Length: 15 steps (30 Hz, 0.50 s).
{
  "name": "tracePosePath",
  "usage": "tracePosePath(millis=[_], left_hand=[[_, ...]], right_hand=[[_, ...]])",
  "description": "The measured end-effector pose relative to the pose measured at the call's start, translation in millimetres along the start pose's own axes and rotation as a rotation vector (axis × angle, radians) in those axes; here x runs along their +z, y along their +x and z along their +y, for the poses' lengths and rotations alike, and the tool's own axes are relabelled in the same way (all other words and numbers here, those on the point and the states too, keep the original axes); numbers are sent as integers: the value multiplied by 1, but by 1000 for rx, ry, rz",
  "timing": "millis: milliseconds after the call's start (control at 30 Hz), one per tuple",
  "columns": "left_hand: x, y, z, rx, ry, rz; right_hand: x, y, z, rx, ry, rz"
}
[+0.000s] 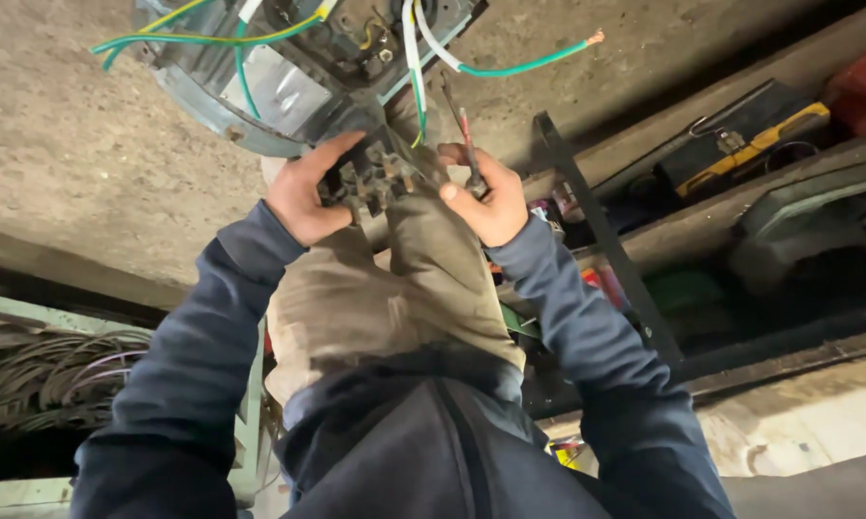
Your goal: The person works on an electric motor on the workshop floor, handling its terminal block and colored wires. They carry the terminal block to the workbench, pick up a screwdriver, then fit the block back onto the motor and tighten its screws, arranging the green, yellow and white wires into the junction box.
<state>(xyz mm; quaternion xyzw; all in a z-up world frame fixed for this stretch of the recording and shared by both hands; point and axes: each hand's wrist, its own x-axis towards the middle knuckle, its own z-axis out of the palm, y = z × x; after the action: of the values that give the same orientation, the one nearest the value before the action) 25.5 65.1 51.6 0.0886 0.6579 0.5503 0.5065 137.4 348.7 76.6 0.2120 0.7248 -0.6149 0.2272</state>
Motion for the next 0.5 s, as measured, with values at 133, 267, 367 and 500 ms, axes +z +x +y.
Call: tracePosePath(millis=[133, 267, 367, 500], left_hand=[[13, 8, 8, 20, -46, -35], [9, 13, 7, 64, -102, -25], [-3, 14, 10, 46, -109, -9], [-18, 13, 16, 98, -100, 40]], right_hand=[[-6, 9, -13, 1, -8, -55], [-6, 30, -38, 18, -148, -99], [-1, 44, -50, 14, -181, -121], [15, 62, -55, 15, -200, -85]])
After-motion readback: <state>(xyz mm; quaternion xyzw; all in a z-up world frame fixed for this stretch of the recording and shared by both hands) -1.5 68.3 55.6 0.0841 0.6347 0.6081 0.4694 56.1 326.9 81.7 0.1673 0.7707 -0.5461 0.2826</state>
